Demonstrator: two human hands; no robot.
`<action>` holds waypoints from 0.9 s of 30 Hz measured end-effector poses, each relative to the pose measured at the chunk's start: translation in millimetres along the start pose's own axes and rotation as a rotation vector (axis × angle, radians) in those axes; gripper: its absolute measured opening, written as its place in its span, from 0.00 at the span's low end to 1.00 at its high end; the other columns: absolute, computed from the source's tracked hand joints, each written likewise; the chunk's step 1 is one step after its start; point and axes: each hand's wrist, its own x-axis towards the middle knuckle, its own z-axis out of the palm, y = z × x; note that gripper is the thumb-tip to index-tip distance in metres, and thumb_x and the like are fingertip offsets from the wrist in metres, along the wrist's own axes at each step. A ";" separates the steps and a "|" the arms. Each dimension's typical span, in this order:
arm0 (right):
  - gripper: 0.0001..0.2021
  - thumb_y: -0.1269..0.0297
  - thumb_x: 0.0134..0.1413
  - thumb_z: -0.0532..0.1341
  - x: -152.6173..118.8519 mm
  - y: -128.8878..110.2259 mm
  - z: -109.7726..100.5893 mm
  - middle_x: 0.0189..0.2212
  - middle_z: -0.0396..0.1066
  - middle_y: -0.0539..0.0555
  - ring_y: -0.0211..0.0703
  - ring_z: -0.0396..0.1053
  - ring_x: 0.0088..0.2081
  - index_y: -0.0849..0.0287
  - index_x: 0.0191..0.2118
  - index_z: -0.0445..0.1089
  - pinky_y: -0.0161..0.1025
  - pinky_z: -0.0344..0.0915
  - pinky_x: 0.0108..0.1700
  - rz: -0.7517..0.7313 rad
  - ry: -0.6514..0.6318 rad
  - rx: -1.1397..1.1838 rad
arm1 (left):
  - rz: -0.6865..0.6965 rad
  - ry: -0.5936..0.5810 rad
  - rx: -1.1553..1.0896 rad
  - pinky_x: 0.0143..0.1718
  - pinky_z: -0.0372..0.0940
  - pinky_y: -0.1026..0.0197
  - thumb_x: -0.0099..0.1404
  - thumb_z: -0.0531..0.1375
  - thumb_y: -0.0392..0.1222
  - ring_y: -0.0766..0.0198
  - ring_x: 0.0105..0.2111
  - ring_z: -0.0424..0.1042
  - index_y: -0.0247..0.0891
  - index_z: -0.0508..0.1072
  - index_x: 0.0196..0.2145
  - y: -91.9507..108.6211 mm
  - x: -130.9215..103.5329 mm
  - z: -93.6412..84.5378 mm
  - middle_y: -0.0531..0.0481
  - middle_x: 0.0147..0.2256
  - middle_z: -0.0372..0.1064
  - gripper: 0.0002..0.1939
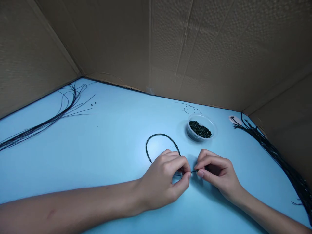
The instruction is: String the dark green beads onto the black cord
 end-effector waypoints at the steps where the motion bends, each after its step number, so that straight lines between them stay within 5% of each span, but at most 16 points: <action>1: 0.02 0.64 0.63 0.71 0.0 -0.3 -0.1 0.31 0.70 0.52 0.41 0.67 0.30 0.54 0.38 0.84 0.38 0.62 0.32 -0.001 -0.004 -0.002 | 0.000 0.002 0.000 0.40 0.61 0.59 0.67 0.59 0.32 0.64 0.31 0.70 0.38 0.71 0.32 -0.1 0.1 0.0 0.54 0.28 0.71 0.05; 27: 0.03 0.65 0.64 0.70 -0.9 0.0 0.7 0.31 0.69 0.52 0.42 0.67 0.31 0.54 0.39 0.83 0.39 0.63 0.33 -0.004 -0.010 0.006 | 0.005 -0.007 0.008 0.40 0.61 0.59 0.67 0.59 0.31 0.65 0.30 0.70 0.38 0.70 0.33 0.1 -0.1 -0.5 0.54 0.28 0.71 0.05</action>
